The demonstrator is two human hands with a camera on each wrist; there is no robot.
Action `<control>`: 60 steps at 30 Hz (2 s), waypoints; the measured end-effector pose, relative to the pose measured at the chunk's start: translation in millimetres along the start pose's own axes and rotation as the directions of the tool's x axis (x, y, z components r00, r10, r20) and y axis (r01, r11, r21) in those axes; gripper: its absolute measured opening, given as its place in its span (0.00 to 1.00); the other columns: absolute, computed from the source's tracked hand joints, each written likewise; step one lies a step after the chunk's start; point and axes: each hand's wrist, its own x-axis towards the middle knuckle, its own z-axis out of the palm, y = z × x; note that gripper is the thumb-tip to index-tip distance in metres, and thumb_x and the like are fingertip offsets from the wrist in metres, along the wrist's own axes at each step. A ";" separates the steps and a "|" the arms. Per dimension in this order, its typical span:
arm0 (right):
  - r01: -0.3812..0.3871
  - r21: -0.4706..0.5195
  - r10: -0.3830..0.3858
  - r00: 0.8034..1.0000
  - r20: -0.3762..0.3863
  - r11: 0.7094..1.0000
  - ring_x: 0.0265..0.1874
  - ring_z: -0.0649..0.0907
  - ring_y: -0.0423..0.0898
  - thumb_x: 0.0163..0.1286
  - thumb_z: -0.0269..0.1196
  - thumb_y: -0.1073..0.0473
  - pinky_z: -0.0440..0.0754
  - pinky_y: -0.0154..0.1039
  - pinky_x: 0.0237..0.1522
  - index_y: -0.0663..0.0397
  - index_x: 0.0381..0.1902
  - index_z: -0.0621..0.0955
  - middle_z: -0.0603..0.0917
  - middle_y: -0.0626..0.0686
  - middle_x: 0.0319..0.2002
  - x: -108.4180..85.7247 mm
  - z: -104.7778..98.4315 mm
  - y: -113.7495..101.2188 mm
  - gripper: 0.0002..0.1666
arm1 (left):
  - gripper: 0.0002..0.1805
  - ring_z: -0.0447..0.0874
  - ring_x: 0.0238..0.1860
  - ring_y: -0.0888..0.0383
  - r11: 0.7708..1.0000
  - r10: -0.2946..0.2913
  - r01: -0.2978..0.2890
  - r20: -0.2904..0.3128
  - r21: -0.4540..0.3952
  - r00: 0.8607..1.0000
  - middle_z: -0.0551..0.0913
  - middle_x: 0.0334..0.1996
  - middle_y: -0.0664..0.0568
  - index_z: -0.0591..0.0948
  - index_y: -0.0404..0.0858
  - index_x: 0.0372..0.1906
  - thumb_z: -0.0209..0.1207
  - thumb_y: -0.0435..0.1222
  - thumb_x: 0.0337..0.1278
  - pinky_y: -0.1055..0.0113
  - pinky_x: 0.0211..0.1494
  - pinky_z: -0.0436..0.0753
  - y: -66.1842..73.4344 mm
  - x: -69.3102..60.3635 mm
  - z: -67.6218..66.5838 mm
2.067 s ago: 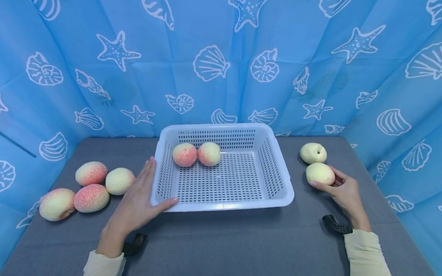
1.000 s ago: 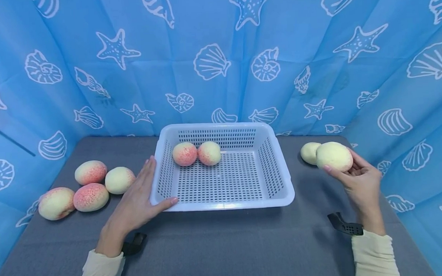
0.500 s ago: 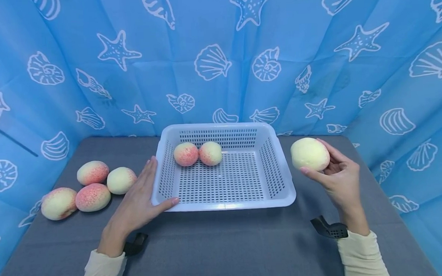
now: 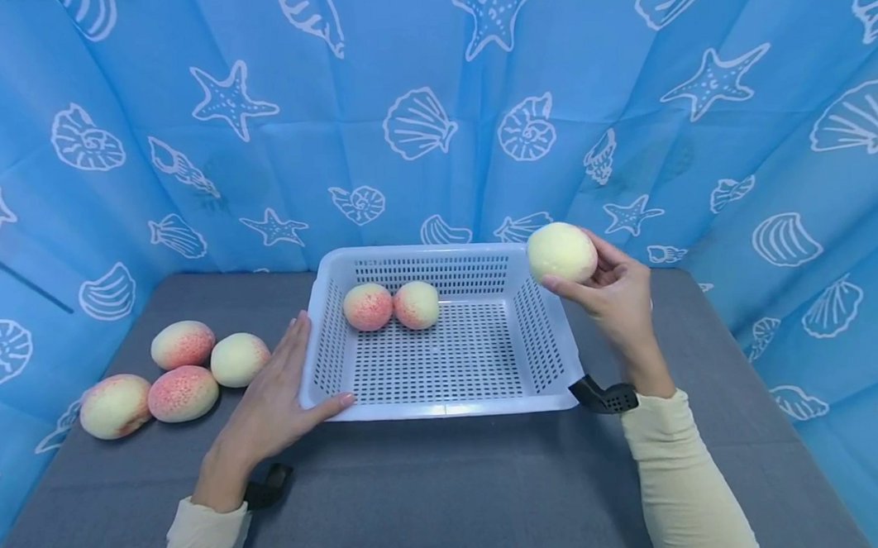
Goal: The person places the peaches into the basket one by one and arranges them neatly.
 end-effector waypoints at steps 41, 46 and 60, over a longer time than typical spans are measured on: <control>-0.234 -0.641 0.499 0.824 0.269 0.731 0.42 0.85 0.53 0.44 0.85 0.57 0.84 0.46 0.45 0.62 0.52 0.82 0.85 0.57 0.45 27.5 115.1 65.9 0.37 | 0.68 0.34 0.81 0.46 1.000 -0.008 0.008 -0.005 0.012 1.000 0.33 0.82 0.53 0.33 0.46 0.82 0.64 0.68 0.52 0.34 0.74 0.52 -0.9 -0.1 -1.7; -0.247 -0.635 0.523 0.800 0.293 0.732 0.44 0.84 0.54 0.44 0.85 0.59 0.83 0.47 0.47 0.64 0.53 0.82 0.85 0.59 0.47 28.0 110.2 61.6 0.38 | 0.68 0.35 0.81 0.45 1.000 -0.001 0.001 -0.003 -0.007 1.000 0.35 0.83 0.49 0.33 0.46 0.82 0.64 0.68 0.53 0.32 0.74 0.52 0.8 -1.0 -1.4; -0.224 -0.665 0.527 0.796 0.297 0.712 0.44 0.84 0.53 0.46 0.83 0.63 0.83 0.48 0.50 0.66 0.54 0.83 0.86 0.60 0.48 31.2 106.2 68.1 0.35 | 0.68 0.34 0.81 0.46 1.000 -0.015 0.015 0.000 0.011 1.000 0.33 0.82 0.54 0.32 0.49 0.81 0.63 0.70 0.51 0.33 0.74 0.51 0.5 -0.2 0.2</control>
